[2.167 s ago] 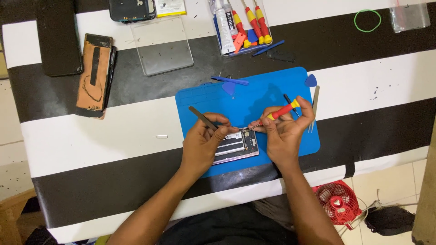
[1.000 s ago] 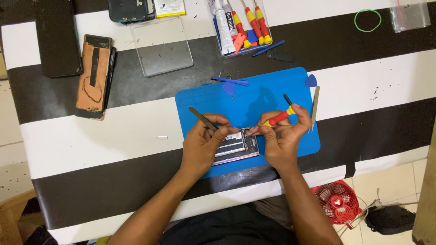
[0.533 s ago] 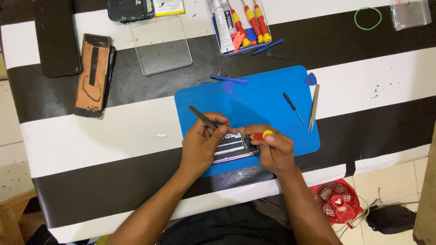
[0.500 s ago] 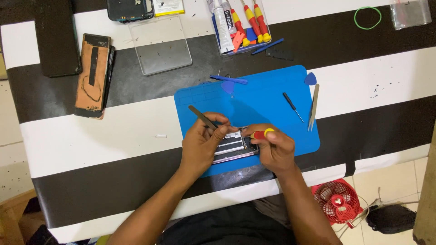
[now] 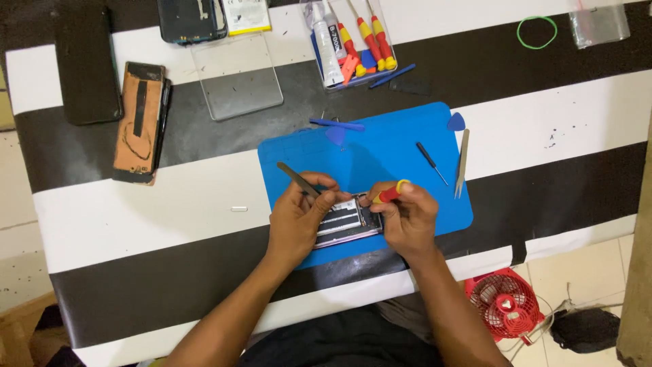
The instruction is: Disassembling the internal components and screws from a mobile phone frame using precision tools.
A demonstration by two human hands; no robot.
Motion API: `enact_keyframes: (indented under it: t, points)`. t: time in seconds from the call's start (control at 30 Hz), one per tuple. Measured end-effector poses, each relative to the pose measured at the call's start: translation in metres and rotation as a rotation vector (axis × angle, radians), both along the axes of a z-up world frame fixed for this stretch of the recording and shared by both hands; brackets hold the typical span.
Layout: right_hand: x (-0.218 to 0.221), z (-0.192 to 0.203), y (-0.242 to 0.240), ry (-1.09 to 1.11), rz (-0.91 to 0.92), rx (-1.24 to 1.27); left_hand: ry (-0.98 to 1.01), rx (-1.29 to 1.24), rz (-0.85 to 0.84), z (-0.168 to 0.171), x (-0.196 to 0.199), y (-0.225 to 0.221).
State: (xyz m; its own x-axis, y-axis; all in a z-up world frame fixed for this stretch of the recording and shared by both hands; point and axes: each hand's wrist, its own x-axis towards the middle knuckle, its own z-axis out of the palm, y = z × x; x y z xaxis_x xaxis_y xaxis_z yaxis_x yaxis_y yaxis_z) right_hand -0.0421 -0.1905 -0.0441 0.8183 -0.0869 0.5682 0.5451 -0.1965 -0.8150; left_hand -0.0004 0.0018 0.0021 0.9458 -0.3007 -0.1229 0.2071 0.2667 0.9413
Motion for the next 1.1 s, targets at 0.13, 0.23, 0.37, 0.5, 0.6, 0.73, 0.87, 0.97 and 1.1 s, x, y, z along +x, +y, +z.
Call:
enact_keyframes:
  t: [0.13,0.23,0.37,0.5,0.6,0.73,0.87,0.97,1.1]
  points:
    - [0.005,0.017,-0.003,0.059,-0.141,0.076,0.001,-0.029,0.022,-0.002,0.000,-0.002]
    - [0.007,0.013,-0.005,0.040,-0.224,0.042,-0.005,-0.029,0.024,-0.002,-0.001,-0.001]
    - [0.007,0.013,-0.002,0.054,-0.232,-0.018,-0.020,-0.029,0.030,-0.002,0.000,-0.003]
    - [0.008,0.013,-0.001,0.054,-0.228,-0.038,-0.033,-0.019,0.030,-0.006,0.000,-0.003]
    - [0.007,0.008,-0.004,0.036,-0.216,-0.079,-0.022,-0.013,0.023,-0.004,0.001,-0.002]
    - [0.007,0.010,-0.002,0.021,-0.210,-0.097,-0.031,-0.020,0.033,-0.008,0.001,-0.004]
    - [0.007,0.009,-0.002,-0.005,-0.182,-0.102,-0.024,-0.022,0.030,-0.008,0.000,-0.004]
    - [0.008,0.008,-0.002,-0.027,-0.181,-0.102,-0.016,-0.022,0.029,-0.007,0.001,-0.004]
    - [0.007,0.010,-0.002,-0.021,-0.186,-0.103,-0.005,-0.030,0.032,-0.006,0.001,-0.004]
